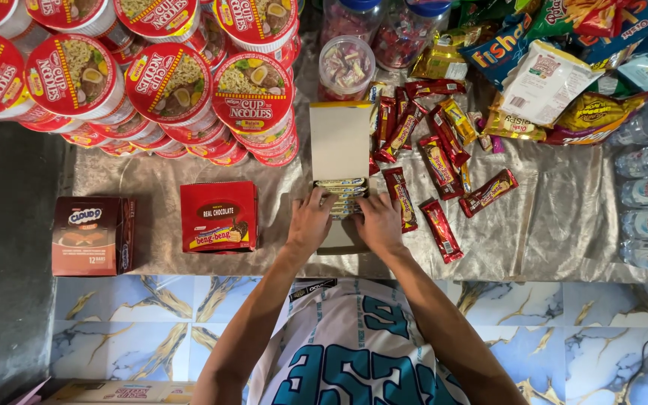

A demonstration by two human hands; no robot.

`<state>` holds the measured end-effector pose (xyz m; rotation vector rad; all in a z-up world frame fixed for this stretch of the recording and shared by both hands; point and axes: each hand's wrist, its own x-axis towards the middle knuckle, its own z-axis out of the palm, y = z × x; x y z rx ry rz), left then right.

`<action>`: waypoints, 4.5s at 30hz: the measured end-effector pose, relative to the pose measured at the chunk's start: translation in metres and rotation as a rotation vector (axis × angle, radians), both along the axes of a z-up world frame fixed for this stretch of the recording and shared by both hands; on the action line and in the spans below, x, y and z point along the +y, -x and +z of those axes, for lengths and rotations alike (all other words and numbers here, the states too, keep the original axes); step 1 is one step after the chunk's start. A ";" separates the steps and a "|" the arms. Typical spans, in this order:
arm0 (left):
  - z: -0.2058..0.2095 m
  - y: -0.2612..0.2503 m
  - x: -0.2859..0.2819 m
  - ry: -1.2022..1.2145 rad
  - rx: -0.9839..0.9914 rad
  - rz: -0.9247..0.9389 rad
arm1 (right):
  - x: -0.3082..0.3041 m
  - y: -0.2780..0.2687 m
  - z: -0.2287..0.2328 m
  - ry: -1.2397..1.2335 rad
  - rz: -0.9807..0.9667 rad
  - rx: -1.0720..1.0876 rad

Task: The person packs small snack bars into a cardboard box on a table covered with various food items. They pick up bars from a pile, place them into the box, and then close the box. The person then picks up a red box and places it on the table.

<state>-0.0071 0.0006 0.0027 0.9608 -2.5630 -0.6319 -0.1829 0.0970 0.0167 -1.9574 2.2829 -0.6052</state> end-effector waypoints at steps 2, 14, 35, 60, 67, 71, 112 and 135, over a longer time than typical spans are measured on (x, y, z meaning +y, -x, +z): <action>0.008 0.001 0.001 0.023 -0.022 0.003 | 0.001 -0.001 0.001 -0.015 0.004 0.014; 0.019 0.013 0.004 0.023 -0.163 0.027 | 0.003 0.004 -0.005 0.010 0.059 0.066; 0.063 0.176 0.012 0.063 -0.066 -0.086 | 0.058 0.133 0.037 0.155 -0.294 -0.117; 0.036 0.328 0.008 0.020 -0.308 -0.430 | 0.084 0.226 0.003 -0.198 -0.429 -0.192; 0.035 0.330 0.004 -0.047 -0.393 -0.435 | 0.080 0.228 -0.002 -0.150 -0.397 -0.191; 0.051 0.334 0.001 -0.142 -0.464 -0.454 | 0.079 0.231 -0.008 -0.081 -0.421 -0.207; 0.048 0.118 -0.028 -0.924 0.275 0.109 | 0.021 0.116 0.019 0.127 -0.343 -0.676; 0.019 -0.018 -0.014 -0.381 0.309 0.020 | 0.016 0.010 0.006 0.175 -0.002 -0.504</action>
